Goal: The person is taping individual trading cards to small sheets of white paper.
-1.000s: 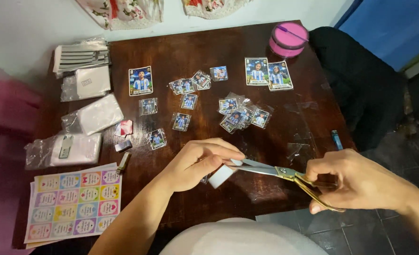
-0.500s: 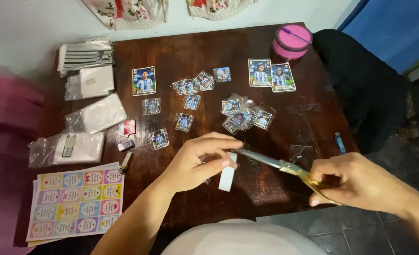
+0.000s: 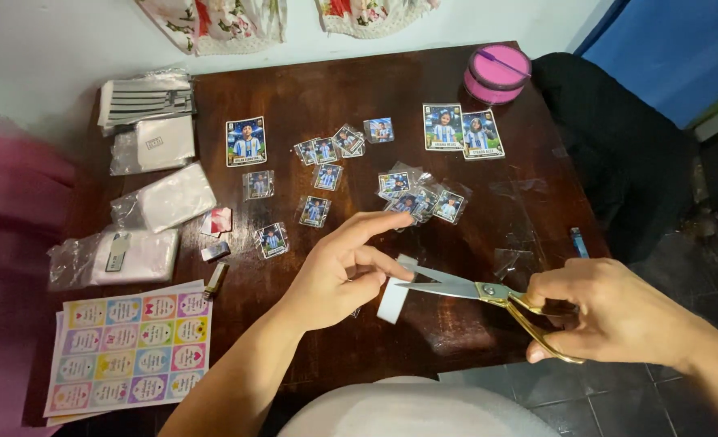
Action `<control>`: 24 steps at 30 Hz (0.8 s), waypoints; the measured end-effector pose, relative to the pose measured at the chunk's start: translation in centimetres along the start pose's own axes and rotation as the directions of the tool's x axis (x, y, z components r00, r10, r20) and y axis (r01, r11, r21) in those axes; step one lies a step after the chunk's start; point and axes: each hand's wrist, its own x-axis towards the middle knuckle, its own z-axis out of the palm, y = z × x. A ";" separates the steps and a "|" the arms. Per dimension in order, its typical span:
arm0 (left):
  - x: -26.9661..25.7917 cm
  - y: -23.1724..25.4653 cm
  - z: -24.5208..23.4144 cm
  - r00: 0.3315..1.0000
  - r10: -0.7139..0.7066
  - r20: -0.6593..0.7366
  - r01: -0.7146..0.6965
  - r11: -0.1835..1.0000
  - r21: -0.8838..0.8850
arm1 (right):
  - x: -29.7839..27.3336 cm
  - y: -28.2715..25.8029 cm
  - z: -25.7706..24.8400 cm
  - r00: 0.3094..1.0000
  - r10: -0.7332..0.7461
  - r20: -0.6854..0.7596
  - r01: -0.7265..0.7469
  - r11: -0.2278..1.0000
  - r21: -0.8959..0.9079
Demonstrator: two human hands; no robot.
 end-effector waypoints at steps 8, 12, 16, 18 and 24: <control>-0.6 -0.4 -0.3 1.000 0.025 0.018 -0.025 1.000 -0.019 | 0.2 -0.1 0.0 0.999 0.017 -0.035 -0.020 0.995 -0.093; -0.9 -0.4 -0.4 0.998 0.060 0.026 -0.060 0.998 -0.021 | 0.2 0.0 -0.2 0.998 0.007 -0.062 -0.007 1.000 0.004; -0.9 -0.2 -0.3 0.999 0.031 0.031 -0.032 0.999 0.008 | 0.2 -0.3 -0.4 0.999 0.003 -0.036 -0.005 0.998 -0.057; -1.0 -0.4 -0.3 0.998 0.049 0.040 -0.049 0.999 0.023 | 0.3 -0.4 -0.5 0.998 0.068 -0.001 -0.068 0.997 -0.020; -1.0 -0.3 -0.4 0.998 0.048 0.041 -0.048 0.999 -0.013 | 0.5 0.7 -0.1 0.983 -0.157 -0.096 0.140 0.976 -0.167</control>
